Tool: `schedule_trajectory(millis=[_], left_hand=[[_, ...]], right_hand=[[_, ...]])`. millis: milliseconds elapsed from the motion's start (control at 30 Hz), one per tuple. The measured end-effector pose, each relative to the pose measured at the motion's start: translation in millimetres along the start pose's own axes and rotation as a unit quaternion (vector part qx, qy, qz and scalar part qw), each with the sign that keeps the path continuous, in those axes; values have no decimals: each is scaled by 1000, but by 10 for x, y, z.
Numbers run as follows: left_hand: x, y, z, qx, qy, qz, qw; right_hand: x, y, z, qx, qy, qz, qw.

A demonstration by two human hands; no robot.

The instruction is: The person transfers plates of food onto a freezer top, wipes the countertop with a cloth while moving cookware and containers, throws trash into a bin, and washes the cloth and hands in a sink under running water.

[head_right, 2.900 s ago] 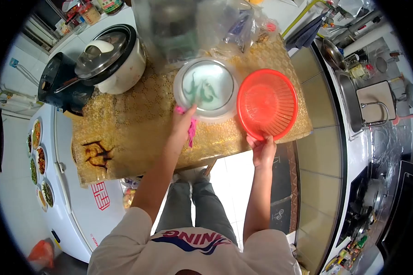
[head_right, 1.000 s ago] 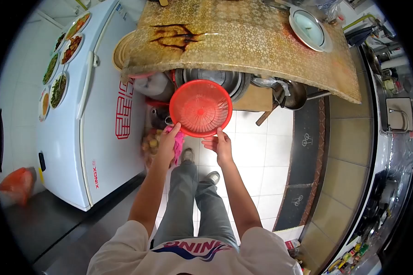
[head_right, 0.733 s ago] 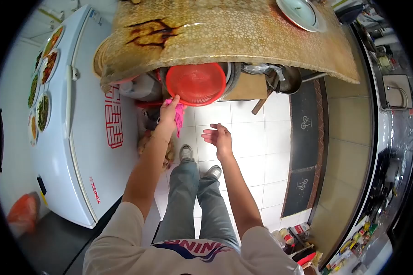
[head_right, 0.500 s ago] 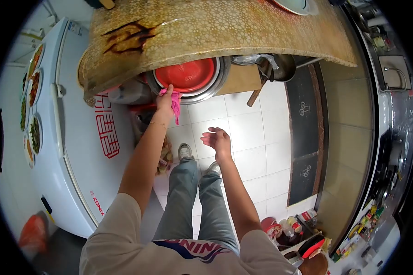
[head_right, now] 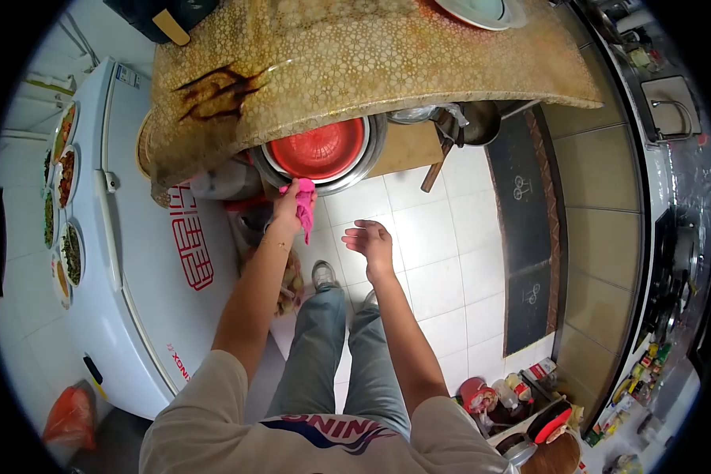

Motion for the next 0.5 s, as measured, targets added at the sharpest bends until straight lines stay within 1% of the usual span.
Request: schedule_trajectory(millis=[33, 67, 167, 233, 300, 333, 367, 433, 467, 500], left_hand=[[-8, 11, -2, -21, 8, -9, 1000], [-21, 45, 13, -51, 5, 4, 999], [-35, 481, 235, -60, -6, 1, 998], [-149, 630, 247, -70, 3, 5, 998], [-246, 732, 242, -138, 56, -34, 988], [-271, 872, 283, -147, 44, -33, 988], [-362, 1100, 396, -152, 41, -30, 987], [-498, 1561, 819, -174, 27, 36, 984], [-539, 1712, 956, -193, -9, 34, 980], [-568, 1813, 1045, -204, -13, 36, 978]], right_hand=[[-42, 0, -9, -3, -5, -4, 1000], [-95, 20, -39, -5, -8, -10, 1000], [-206, 112, -190, -3, -11, -10, 1000], [-224, 218, -258, -2, -26, -7, 1000], [-204, 278, -254, 0, -28, -1, 1000], [-191, 321, -266, -4, -33, 14, 999], [-228, 428, -344, -8, -39, 30, 999], [-473, 618, -538, -16, -46, 14, 999], [-551, 683, -588, -38, -45, 16, 998], [-613, 725, -603, -60, -43, 17, 997]])
Point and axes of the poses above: each hand's wrist, its own y-axis away from the middle knuckle, its own z-axis out of the palm, x = y × z, the point moved 2 cm from there along -y, towards the middle knuckle, and after that the axes turned 10 degrees about y, right-handed, at the moved point
